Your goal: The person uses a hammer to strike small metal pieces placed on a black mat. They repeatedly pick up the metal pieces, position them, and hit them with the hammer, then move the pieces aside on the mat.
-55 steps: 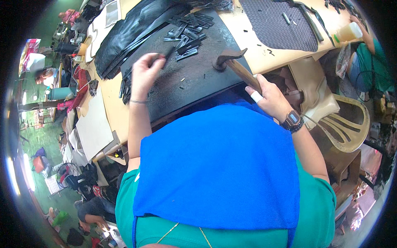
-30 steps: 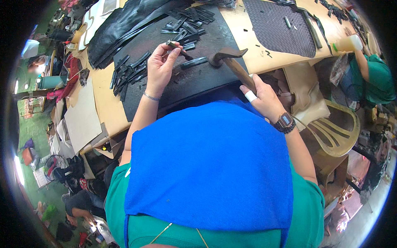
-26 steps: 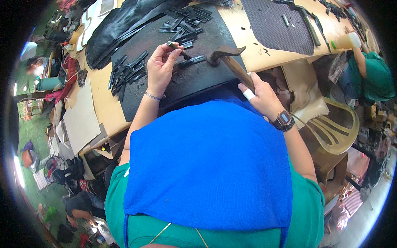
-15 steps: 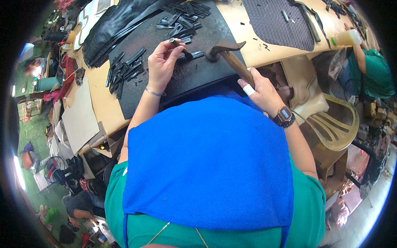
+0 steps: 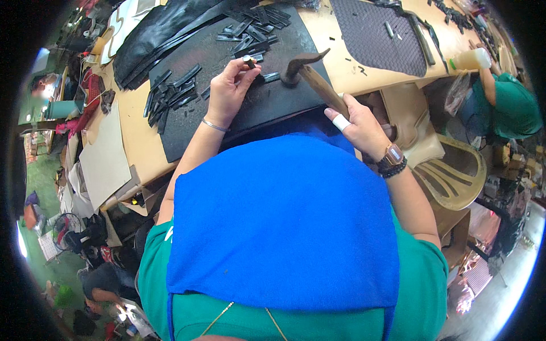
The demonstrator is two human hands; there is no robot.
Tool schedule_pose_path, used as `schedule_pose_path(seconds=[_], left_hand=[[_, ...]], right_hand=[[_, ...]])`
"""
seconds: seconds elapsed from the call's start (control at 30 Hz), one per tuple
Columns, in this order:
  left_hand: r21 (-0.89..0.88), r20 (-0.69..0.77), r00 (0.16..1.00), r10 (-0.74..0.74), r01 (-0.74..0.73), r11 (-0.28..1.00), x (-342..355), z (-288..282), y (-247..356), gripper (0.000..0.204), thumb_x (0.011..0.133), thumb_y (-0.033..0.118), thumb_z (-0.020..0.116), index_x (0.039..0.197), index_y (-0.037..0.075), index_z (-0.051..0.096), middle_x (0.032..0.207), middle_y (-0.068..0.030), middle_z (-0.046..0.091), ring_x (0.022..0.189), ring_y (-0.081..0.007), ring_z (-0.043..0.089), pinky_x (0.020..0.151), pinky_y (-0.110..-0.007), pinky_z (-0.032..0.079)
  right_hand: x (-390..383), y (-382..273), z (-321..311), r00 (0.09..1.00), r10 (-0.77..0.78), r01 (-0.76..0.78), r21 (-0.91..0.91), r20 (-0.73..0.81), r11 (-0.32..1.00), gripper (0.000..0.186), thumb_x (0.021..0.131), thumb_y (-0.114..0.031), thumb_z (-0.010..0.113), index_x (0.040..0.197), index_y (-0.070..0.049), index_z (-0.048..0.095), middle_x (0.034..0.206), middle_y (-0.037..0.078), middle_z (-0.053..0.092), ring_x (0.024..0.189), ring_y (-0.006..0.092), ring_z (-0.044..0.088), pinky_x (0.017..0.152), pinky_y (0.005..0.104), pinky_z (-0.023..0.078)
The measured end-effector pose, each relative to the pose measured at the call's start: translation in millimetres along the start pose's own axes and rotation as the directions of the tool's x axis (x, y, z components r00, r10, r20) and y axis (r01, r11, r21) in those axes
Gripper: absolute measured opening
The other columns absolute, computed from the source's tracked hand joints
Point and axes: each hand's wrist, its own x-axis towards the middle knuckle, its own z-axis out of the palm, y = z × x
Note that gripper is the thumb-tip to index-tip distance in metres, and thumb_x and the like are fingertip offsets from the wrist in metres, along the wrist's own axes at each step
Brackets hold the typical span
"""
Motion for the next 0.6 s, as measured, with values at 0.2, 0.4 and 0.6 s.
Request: schedule_pose_path(seconds=[0.2, 0.4, 0.6], left_hand=[[0.052, -0.04, 0.989, 0.144, -0.142, 0.989, -2.6, 2.6, -4.1, 0.022, 0.089, 0.014, 0.072, 0.107, 0.006, 0.064, 0.092, -0.0126, 0.073, 0.082, -0.0239, 0.073, 0.068, -0.031, 0.057], [0.032, -0.057, 0.975, 0.212, -0.211, 0.977, -0.4, 6.1, -5.6, 0.023, 0.088, 0.014, 0.072, 0.109, 0.006, 0.065, 0.09, -0.0133, 0.072, 0.078, -0.0262, 0.072, 0.066, -0.033, 0.056], [0.104, -0.056, 0.973, 0.226, -0.219, 0.97, -4.3, 2.5, -3.3, 0.023, 0.089, 0.017, 0.071, 0.108, 0.007, 0.065, 0.089, -0.0125, 0.071, 0.075, -0.0271, 0.07, 0.065, -0.034, 0.055]], right_hand=[[7.7, -81.8, -43.1, 0.73, -0.555, 0.665, 0.226, -0.4, 0.712, 0.027, 0.102, -0.019, 0.052, 0.123, -0.003, 0.055, 0.083, 0.006, 0.057, 0.066, 0.0119, 0.054, 0.067, 0.0275, 0.048], [15.8, -86.2, -27.9, 0.688, -0.689, 0.701, -0.04, -0.228, 0.712, 0.026, 0.101, -0.028, 0.052, 0.114, -0.006, 0.053, 0.089, 0.011, 0.058, 0.078, 0.0216, 0.057, 0.077, 0.0339, 0.048], [-0.1, -99.9, -24.7, 0.885, -0.436, 0.463, 0.23, -0.161, 0.856, 0.034, 0.098, -0.02, 0.061, 0.124, -0.001, 0.049, 0.089, 0.006, 0.058, 0.075, 0.0158, 0.054, 0.072, 0.0308, 0.046]])
